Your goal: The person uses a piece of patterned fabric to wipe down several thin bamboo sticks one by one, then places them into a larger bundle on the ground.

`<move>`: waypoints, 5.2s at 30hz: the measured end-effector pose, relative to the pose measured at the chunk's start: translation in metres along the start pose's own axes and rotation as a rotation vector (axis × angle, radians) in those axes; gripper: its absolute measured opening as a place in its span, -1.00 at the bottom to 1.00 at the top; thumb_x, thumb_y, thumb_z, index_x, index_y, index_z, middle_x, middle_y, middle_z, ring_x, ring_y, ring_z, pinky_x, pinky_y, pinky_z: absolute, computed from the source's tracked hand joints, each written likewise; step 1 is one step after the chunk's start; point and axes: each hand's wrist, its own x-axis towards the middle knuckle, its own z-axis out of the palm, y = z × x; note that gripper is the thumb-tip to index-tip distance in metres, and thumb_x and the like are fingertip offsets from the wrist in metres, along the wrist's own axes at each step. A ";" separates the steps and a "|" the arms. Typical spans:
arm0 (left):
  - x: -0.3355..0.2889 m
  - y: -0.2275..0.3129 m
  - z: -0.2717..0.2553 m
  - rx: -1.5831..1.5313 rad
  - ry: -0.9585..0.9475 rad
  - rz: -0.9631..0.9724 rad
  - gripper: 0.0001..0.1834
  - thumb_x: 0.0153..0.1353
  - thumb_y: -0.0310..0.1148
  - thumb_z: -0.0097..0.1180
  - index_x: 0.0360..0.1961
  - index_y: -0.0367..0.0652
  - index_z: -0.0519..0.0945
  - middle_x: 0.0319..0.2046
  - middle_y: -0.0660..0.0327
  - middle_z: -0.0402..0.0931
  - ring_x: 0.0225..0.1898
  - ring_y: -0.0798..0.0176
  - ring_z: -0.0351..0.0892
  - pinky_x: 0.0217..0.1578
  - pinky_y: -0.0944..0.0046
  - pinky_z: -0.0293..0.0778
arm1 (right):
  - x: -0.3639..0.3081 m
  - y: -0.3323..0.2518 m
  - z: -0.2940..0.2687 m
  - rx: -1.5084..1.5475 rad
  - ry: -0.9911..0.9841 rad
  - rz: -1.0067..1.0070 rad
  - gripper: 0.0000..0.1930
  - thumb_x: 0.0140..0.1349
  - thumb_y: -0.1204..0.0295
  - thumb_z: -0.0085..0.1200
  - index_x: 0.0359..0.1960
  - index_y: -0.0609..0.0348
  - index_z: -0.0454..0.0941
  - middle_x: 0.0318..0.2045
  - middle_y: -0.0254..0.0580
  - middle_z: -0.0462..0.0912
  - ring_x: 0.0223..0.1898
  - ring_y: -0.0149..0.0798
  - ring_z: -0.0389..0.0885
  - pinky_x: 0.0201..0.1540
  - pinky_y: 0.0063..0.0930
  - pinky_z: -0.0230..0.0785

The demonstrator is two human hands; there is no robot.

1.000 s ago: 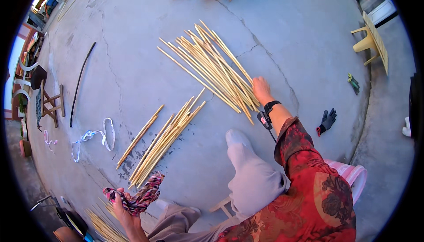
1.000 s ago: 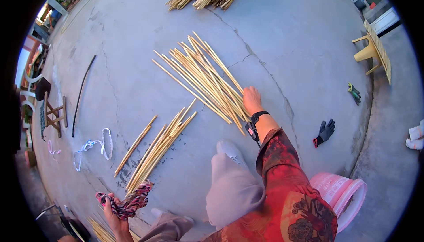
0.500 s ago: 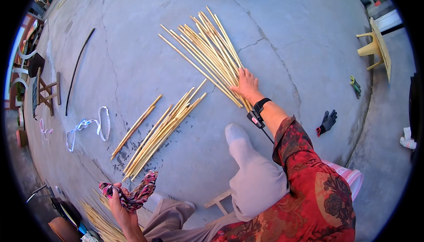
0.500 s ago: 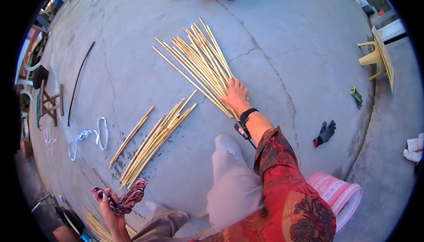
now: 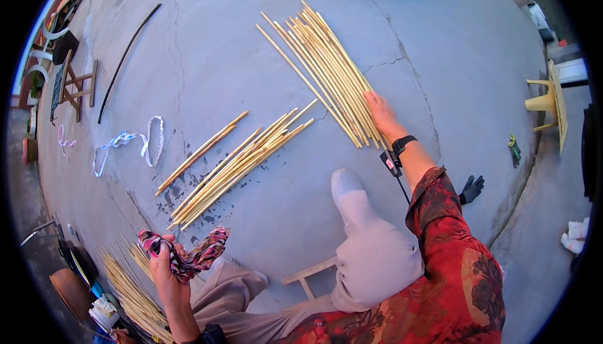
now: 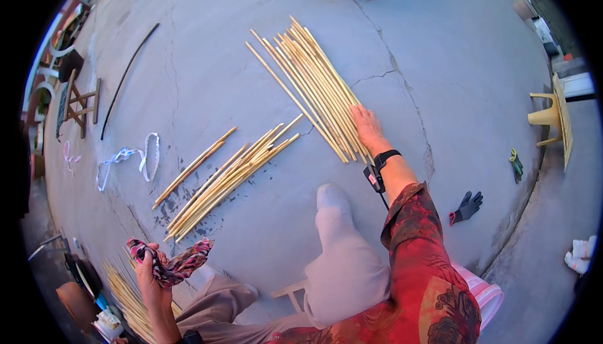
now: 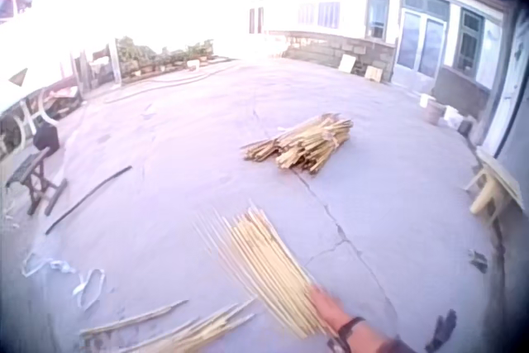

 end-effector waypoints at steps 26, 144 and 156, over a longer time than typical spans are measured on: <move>-0.051 0.017 -0.009 -0.193 -0.140 -0.182 -0.70 0.18 -0.29 -0.07 -0.17 -0.31 0.35 -0.53 0.16 0.40 -0.48 0.33 0.42 -0.44 0.39 0.37 | 0.048 -0.319 0.048 -0.137 -0.168 -0.910 -0.84 0.05 0.51 -0.14 -0.31 0.13 0.42 -0.34 -0.17 0.47 -0.17 -0.13 0.42 -0.14 -0.28 0.25; -0.043 0.015 0.031 -0.463 -0.677 -0.089 -0.49 0.27 0.00 -0.33 -0.02 -0.23 0.33 -0.13 0.08 0.45 -0.12 0.18 0.48 -0.15 0.11 0.46 | -0.165 -0.305 -0.232 1.676 -0.623 -0.241 -0.85 0.18 0.49 -0.08 -0.22 0.13 0.29 -0.61 -0.46 0.34 -0.79 -0.70 0.12 -0.85 -0.84 -0.03; 0.008 -0.012 -0.003 -1.076 -0.808 0.308 -0.26 0.21 0.16 -0.43 0.07 -0.37 0.21 -0.12 -0.03 0.41 -0.07 -0.02 0.40 0.02 0.07 0.28 | -0.174 -0.321 -0.221 1.833 -0.768 -0.302 -0.86 0.17 0.51 -0.11 -0.23 0.15 0.30 -0.58 -0.43 0.35 -0.78 -0.67 0.13 -0.85 -0.81 -0.03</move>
